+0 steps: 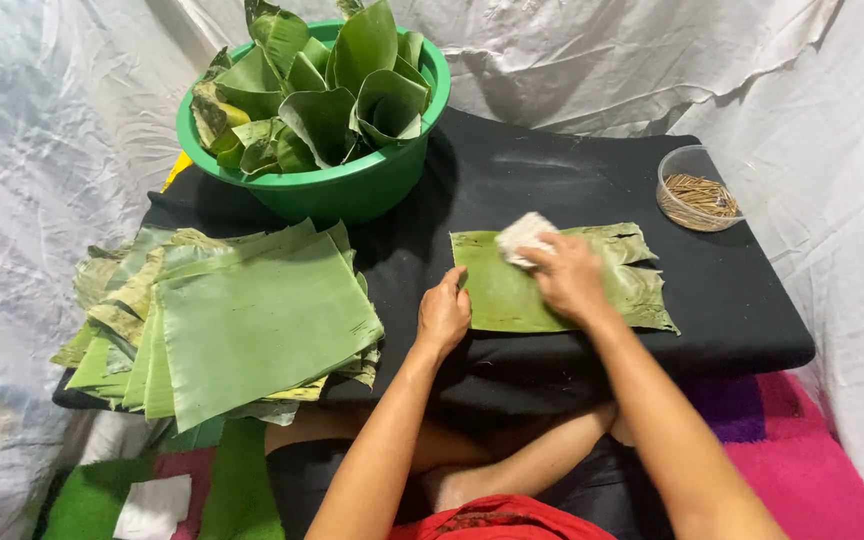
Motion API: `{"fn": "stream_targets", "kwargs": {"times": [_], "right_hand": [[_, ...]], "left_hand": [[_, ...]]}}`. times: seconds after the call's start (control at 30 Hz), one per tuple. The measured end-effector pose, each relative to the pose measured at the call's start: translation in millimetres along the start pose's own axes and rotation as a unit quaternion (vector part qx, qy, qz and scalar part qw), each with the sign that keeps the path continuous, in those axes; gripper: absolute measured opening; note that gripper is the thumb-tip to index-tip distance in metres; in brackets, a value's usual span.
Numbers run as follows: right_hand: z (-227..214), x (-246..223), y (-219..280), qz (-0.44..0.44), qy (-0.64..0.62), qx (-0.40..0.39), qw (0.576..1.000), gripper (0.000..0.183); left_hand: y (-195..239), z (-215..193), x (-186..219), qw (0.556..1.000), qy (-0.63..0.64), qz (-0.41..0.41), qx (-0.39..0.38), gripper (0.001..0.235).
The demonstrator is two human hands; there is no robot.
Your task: Cleaning banana leaves with a cloth and folding them into cone shapes.
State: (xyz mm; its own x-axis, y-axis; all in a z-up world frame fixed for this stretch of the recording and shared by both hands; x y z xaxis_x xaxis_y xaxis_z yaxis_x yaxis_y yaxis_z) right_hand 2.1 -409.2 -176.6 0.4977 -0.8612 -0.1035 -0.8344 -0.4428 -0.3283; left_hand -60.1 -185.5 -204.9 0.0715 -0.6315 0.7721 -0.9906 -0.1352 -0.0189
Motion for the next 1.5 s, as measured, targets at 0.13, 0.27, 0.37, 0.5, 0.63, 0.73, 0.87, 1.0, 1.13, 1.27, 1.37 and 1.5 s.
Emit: {"fn": "stream_targets", "kwargs": {"times": [0.13, 0.27, 0.37, 0.5, 0.63, 0.73, 0.87, 1.0, 1.13, 1.27, 1.37, 1.5], "right_hand": [[5, 92, 30, 0.055, 0.066, 0.021, 0.996, 0.043], [-2, 96, 42, 0.099, 0.112, 0.025, 0.988, 0.043], [-37, 15, 40, 0.036, 0.058, 0.041, 0.997, 0.044], [-43, -77, 58, -0.067, -0.069, -0.039, 0.995, 0.041], [-39, -39, 72, -0.055, -0.037, -0.007, 0.998, 0.047], [-50, 8, 93, -0.004, 0.015, 0.003, 1.000, 0.048], [-54, 63, 116, 0.084, 0.090, 0.002, 0.992, 0.042], [-53, 36, 99, 0.039, 0.121, 0.043, 0.991, 0.048], [-59, -51, 86, -0.036, 0.028, 0.029, 0.999, 0.046], [-48, -42, 90, -0.028, -0.013, -0.016, 0.999, 0.045], [-47, 5, 108, 0.019, 0.014, -0.019, 1.000, 0.046], [-58, 66, 132, 0.106, 0.089, -0.023, 0.990, 0.043]], "left_hand": [[-2, 2, -1, 1.000, -0.007, -0.009, -0.006, 0.042], [8, -10, 8, 1.000, 0.005, -0.012, -0.004, 0.043], [5, -9, 11, 1.000, 0.014, -0.016, -0.001, 0.045], [8, -11, 13, 1.000, 0.005, -0.019, 0.002, 0.048], [11, -16, 17, 0.999, 0.025, -0.035, -0.011, 0.052], [12, -20, 23, 0.999, 0.036, -0.034, -0.014, 0.052], [10, -17, 19, 0.998, 0.039, -0.040, -0.013, 0.053], [8, -17, 18, 0.998, 0.036, -0.041, -0.012, 0.052], [7, -16, 16, 0.999, 0.035, -0.039, -0.009, 0.052], [8, -17, 17, 0.998, 0.042, -0.038, -0.008, 0.053], [10, -18, 18, 0.998, 0.046, -0.042, -0.006, 0.054], [4, -12, 9, 0.998, 0.047, -0.048, -0.003, 0.055]]}}
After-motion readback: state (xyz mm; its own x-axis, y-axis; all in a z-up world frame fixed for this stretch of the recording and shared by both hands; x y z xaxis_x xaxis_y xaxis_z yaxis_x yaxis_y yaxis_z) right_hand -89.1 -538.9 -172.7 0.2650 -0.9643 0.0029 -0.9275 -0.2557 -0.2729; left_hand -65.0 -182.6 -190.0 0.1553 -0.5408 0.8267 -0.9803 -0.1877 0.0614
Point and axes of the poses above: each hand's wrist, its own y-axis away from the middle knuckle, its own z-axis out of the palm, x = y × z, the point moved 6 cm from there along -y, towards the middle knuckle, and after that the axes turned 8 degrees about -z, right-handed, at the moved point
